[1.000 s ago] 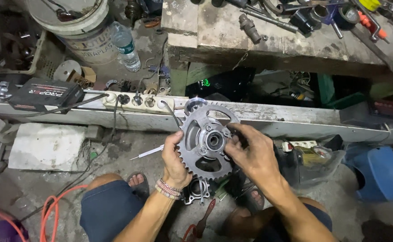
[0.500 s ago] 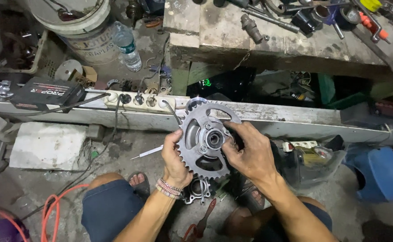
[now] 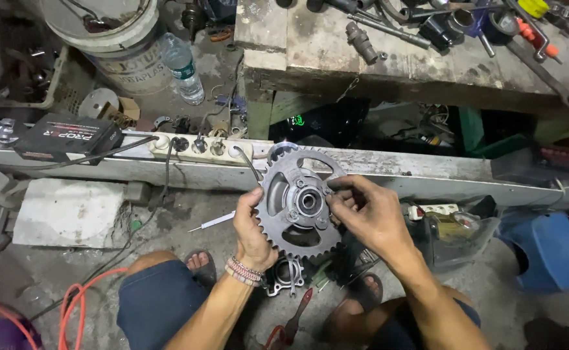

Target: A person is manually aligning a motorcycle sprocket onto a hub, rotating it to ensure the bolt holes are correctly positioned for assembly.

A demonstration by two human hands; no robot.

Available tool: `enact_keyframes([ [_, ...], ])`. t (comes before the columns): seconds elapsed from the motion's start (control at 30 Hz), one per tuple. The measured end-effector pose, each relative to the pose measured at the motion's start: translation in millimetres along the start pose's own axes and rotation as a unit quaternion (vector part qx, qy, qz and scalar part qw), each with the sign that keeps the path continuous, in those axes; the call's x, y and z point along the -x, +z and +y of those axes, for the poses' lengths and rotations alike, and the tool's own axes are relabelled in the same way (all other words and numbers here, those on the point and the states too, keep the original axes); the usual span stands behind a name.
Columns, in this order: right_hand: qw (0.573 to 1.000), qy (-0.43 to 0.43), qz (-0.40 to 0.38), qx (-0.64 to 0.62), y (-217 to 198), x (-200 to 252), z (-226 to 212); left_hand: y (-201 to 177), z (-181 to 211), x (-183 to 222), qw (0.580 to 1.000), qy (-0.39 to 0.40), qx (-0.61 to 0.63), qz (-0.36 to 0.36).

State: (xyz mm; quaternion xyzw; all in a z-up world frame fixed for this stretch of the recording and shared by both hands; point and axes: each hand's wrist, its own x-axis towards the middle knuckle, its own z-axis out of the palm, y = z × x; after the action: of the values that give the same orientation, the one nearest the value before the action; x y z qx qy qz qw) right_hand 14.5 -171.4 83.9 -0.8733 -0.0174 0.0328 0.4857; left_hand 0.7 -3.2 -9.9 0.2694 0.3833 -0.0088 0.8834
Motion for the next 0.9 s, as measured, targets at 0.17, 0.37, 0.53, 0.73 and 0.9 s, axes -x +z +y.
enact_keyframes([
  [0.17,0.999,-0.024,0.016,0.018,-1,-2,8,1,-3,-1,1.000,-0.003,-0.001,0.000],
  [0.37,0.998,0.051,0.000,-0.031,-1,-4,14,5,-2,2,1.000,-0.012,-0.011,0.008],
  [0.53,0.997,0.068,-0.008,-0.029,-2,1,2,6,-6,5,1.000,-0.018,-0.013,0.008],
  [0.73,0.995,0.089,-0.010,0.041,-4,1,2,11,-6,10,0.999,-0.018,-0.018,-0.024],
  [0.9,0.997,0.075,0.028,0.011,2,5,10,9,-6,7,0.999,-0.016,-0.017,-0.024],
])
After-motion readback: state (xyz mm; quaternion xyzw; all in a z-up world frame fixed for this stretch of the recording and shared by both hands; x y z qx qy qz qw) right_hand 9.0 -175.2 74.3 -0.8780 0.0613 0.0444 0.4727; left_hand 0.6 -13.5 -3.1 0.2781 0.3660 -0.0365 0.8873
